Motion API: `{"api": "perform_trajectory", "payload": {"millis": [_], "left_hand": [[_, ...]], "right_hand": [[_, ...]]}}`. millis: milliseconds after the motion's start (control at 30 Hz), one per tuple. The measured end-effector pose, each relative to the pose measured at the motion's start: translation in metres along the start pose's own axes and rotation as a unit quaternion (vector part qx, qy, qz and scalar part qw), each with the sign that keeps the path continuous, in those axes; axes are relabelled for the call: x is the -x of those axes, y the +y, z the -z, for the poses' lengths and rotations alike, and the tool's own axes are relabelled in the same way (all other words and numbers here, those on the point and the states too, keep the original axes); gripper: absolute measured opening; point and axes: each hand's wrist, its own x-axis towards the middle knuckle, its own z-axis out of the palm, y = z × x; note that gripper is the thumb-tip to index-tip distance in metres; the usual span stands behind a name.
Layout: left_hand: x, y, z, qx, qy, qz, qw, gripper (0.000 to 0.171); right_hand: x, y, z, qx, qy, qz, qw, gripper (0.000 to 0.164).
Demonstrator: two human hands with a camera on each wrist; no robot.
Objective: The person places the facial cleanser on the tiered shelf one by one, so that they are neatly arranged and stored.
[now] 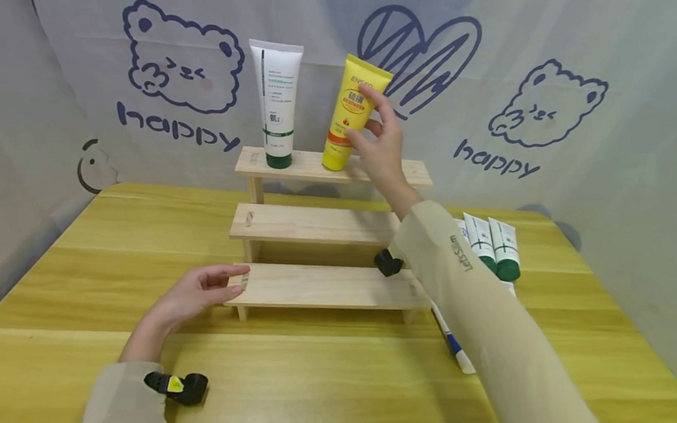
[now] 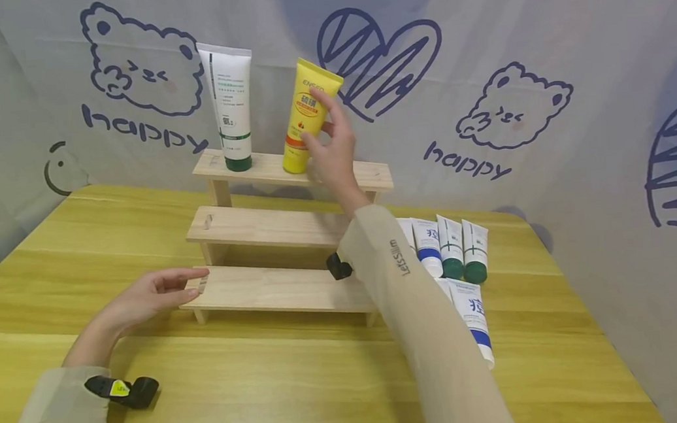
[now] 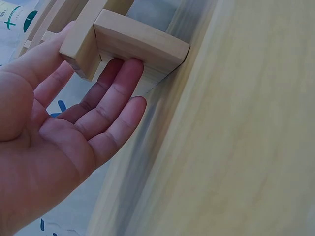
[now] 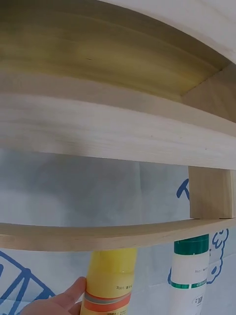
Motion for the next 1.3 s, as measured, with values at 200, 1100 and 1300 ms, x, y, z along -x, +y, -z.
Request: {"api": "perform_trajectory", "payload": {"millis": [200, 1100, 1300], "left_hand": [[-0.002, 0.001, 0.0, -0.004, 0.0, -0.003, 1.0, 0.048], [-0.004, 0.001, -0.002, -0.012, -0.001, -0.005, 0.9999, 0.048], [-0.003, 0.0, -0.001, -0.01, 0.0, -0.001, 1.0, 0.048]], "right_hand": [[-0.003, -0.003, -0.004, 0.035, -0.037, 0.011, 0.999, 0.054], [0.001, 0.004, 0.008, 0.022, -0.066, -0.044, 0.997, 0.085], [0.004, 0.015, 0.02, 0.019, -0.056, -0.035, 0.998, 0.074]]}}
